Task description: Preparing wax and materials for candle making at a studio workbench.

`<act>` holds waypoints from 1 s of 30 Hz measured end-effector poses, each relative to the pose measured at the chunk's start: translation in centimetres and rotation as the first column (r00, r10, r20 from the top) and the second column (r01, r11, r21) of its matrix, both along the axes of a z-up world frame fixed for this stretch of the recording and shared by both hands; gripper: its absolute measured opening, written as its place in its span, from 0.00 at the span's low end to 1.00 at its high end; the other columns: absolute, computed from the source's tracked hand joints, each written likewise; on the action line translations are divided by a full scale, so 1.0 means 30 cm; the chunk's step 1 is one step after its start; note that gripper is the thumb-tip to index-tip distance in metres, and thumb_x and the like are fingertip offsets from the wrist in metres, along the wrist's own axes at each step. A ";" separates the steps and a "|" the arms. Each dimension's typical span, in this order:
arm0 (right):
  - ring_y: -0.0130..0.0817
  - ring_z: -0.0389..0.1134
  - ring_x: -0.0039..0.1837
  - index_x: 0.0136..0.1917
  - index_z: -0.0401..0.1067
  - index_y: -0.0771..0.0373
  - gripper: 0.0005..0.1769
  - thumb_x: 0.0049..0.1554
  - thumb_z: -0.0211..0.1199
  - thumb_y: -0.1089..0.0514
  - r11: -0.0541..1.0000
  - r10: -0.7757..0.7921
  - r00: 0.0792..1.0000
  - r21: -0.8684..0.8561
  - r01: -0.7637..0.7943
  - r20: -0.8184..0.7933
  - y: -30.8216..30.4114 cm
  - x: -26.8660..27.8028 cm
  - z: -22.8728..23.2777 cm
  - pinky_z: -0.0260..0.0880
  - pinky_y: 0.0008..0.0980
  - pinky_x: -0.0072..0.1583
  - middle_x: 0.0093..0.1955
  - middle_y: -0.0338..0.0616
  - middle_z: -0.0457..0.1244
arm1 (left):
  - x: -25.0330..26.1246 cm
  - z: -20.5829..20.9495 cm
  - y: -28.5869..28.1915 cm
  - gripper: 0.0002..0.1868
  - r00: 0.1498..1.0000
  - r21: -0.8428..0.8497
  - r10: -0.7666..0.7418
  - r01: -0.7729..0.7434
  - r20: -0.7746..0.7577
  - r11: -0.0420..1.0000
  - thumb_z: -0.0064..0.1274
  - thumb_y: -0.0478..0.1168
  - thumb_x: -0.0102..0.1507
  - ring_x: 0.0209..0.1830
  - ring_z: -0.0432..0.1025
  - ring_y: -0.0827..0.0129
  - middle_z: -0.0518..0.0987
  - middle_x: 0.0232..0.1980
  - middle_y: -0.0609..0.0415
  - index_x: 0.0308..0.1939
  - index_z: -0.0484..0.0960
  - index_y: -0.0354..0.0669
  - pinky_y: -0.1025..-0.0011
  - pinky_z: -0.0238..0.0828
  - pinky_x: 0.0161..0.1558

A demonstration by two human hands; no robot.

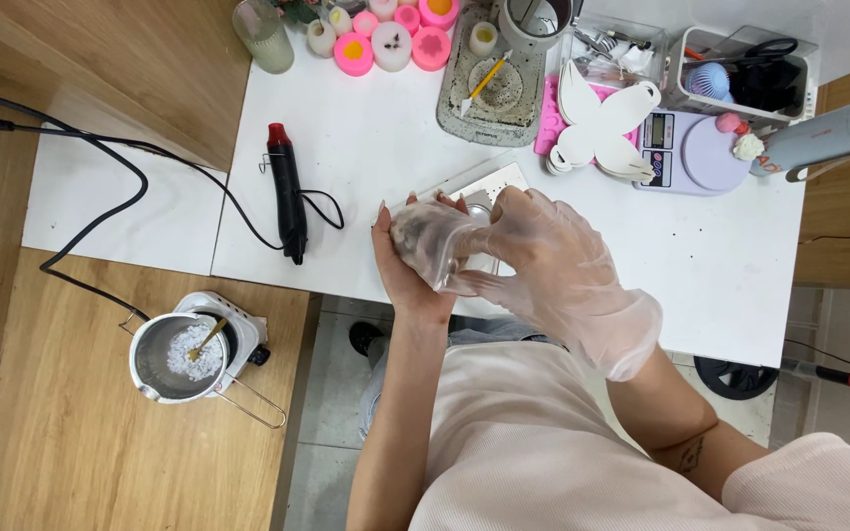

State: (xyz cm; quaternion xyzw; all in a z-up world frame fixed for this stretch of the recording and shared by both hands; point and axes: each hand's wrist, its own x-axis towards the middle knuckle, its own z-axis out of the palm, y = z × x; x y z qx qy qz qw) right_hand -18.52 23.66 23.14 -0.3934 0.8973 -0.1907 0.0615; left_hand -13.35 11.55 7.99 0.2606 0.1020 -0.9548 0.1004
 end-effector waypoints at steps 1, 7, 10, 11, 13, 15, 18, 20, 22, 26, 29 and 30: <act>0.39 0.66 0.49 0.50 0.82 0.51 0.20 0.43 0.76 0.49 1.000 0.029 1.000 0.000 -0.029 0.004 0.009 -0.003 0.000 0.67 0.40 0.49 0.46 0.40 0.61 | 0.002 0.005 0.000 0.24 1.000 -0.002 -0.002 0.002 0.000 1.000 0.50 0.58 0.67 0.58 0.71 0.47 0.77 0.55 0.42 0.55 0.75 0.44 0.51 0.71 0.61; 0.41 0.65 0.47 0.51 0.83 0.52 0.22 0.43 0.76 0.46 0.996 -0.039 0.994 0.088 0.030 0.106 0.036 -0.019 0.044 0.68 0.41 0.49 0.46 0.42 0.61 | 0.000 0.028 0.004 0.22 0.998 -0.097 0.038 -0.033 0.041 0.995 0.50 0.54 0.68 0.60 0.71 0.53 0.74 0.57 0.43 0.60 0.69 0.47 0.48 0.69 0.68; 0.40 0.65 0.45 0.52 0.83 0.53 0.23 0.44 0.76 0.44 0.989 -0.130 0.986 0.083 0.122 0.100 0.040 0.000 0.023 0.68 0.40 0.48 0.44 0.42 0.61 | 0.000 0.074 -0.013 0.23 0.992 -0.190 0.096 -0.079 0.082 0.979 0.50 0.53 0.67 0.60 0.71 0.56 0.72 0.58 0.45 0.61 0.68 0.49 0.45 0.66 0.67; 0.40 0.65 0.45 0.52 0.83 0.53 0.23 0.44 0.76 0.44 0.989 -0.129 0.987 0.084 0.121 0.100 0.033 0.004 0.017 0.68 0.40 0.48 0.44 0.42 0.61 | -0.001 0.073 -0.022 0.23 0.992 -0.189 0.097 -0.080 0.083 0.979 0.50 0.53 0.67 0.60 0.71 0.56 0.72 0.58 0.45 0.61 0.68 0.49 0.45 0.66 0.67; 0.42 0.66 0.45 0.48 0.83 0.55 0.21 0.44 0.77 0.44 0.979 -0.183 0.982 0.095 0.179 0.039 0.020 0.015 0.006 0.67 0.41 0.47 0.43 0.43 0.61 | -0.001 0.071 -0.041 0.22 0.986 -0.270 0.125 -0.092 0.107 0.958 0.50 0.52 0.66 0.59 0.71 0.56 0.70 0.58 0.46 0.61 0.68 0.50 0.43 0.66 0.66; 0.41 0.66 0.45 0.46 0.83 0.54 0.19 0.44 0.77 0.45 0.983 -0.173 0.985 0.072 0.170 0.024 0.015 0.018 -0.024 0.67 0.41 0.47 0.42 0.42 0.62 | 0.005 0.049 -0.040 0.21 0.987 -0.269 0.124 -0.092 0.104 0.959 0.50 0.51 0.66 0.59 0.71 0.56 0.71 0.58 0.46 0.60 0.68 0.50 0.43 0.67 0.66; 0.41 0.67 0.46 0.43 0.84 0.53 0.15 0.43 0.77 0.46 0.984 -0.166 0.986 0.060 0.167 -0.020 0.009 0.022 -0.055 0.68 0.41 0.47 0.42 0.41 0.63 | 0.014 0.023 -0.037 0.19 0.988 -0.249 0.110 -0.080 0.108 0.965 0.50 0.51 0.67 0.58 0.71 0.57 0.71 0.57 0.46 0.58 0.68 0.50 0.43 0.69 0.67; 0.41 0.68 0.47 0.41 0.84 0.52 0.13 0.43 0.77 0.47 0.982 -0.169 0.985 0.072 0.172 -0.046 0.006 0.021 -0.066 0.68 0.41 0.47 0.42 0.39 0.64 | 0.020 0.010 -0.037 0.18 0.988 -0.231 0.097 -0.068 0.117 0.971 0.50 0.50 0.67 0.58 0.71 0.57 0.72 0.56 0.46 0.56 0.68 0.49 0.44 0.69 0.67; 0.41 0.68 0.46 0.40 0.84 0.52 0.10 0.46 0.76 0.48 0.979 -0.144 0.987 0.133 0.153 -0.073 0.005 0.014 -0.071 0.68 0.42 0.47 0.42 0.40 0.64 | 0.025 -0.001 -0.037 0.17 0.986 -0.200 0.048 -0.015 0.162 0.980 0.49 0.51 0.68 0.56 0.72 0.55 0.74 0.54 0.43 0.54 0.68 0.48 0.49 0.71 0.65; 0.37 0.67 0.39 0.47 0.86 0.47 0.09 0.50 0.74 0.52 0.961 -0.273 0.924 0.115 0.251 0.268 0.018 -0.007 -0.067 0.67 0.36 0.44 0.41 0.39 0.63 | 0.036 -0.015 -0.037 0.17 0.990 -0.158 0.012 0.010 0.138 0.987 0.48 0.52 0.67 0.55 0.73 0.54 0.75 0.52 0.42 0.53 0.68 0.47 0.52 0.72 0.62; 0.35 0.61 0.37 0.49 0.85 0.54 0.10 0.52 0.75 0.54 0.938 -0.304 0.841 -0.015 0.347 0.447 0.054 -0.029 -0.133 0.63 0.31 0.42 0.40 0.39 0.60 | 0.039 -0.035 -0.033 0.18 0.995 -0.130 0.015 -0.002 0.095 0.992 0.47 0.53 0.68 0.55 0.74 0.53 0.76 0.52 0.41 0.52 0.67 0.46 0.52 0.73 0.62; 0.29 0.62 0.40 0.48 0.84 0.59 0.10 0.53 0.75 0.56 0.912 -0.269 0.755 -0.095 0.400 0.599 0.067 -0.039 -0.164 0.66 0.28 0.44 0.41 0.37 0.61 | 0.038 -0.041 -0.032 0.17 0.996 -0.127 0.017 -0.006 0.089 0.992 0.46 0.53 0.69 0.55 0.73 0.53 0.76 0.52 0.41 0.52 0.67 0.46 0.52 0.73 0.62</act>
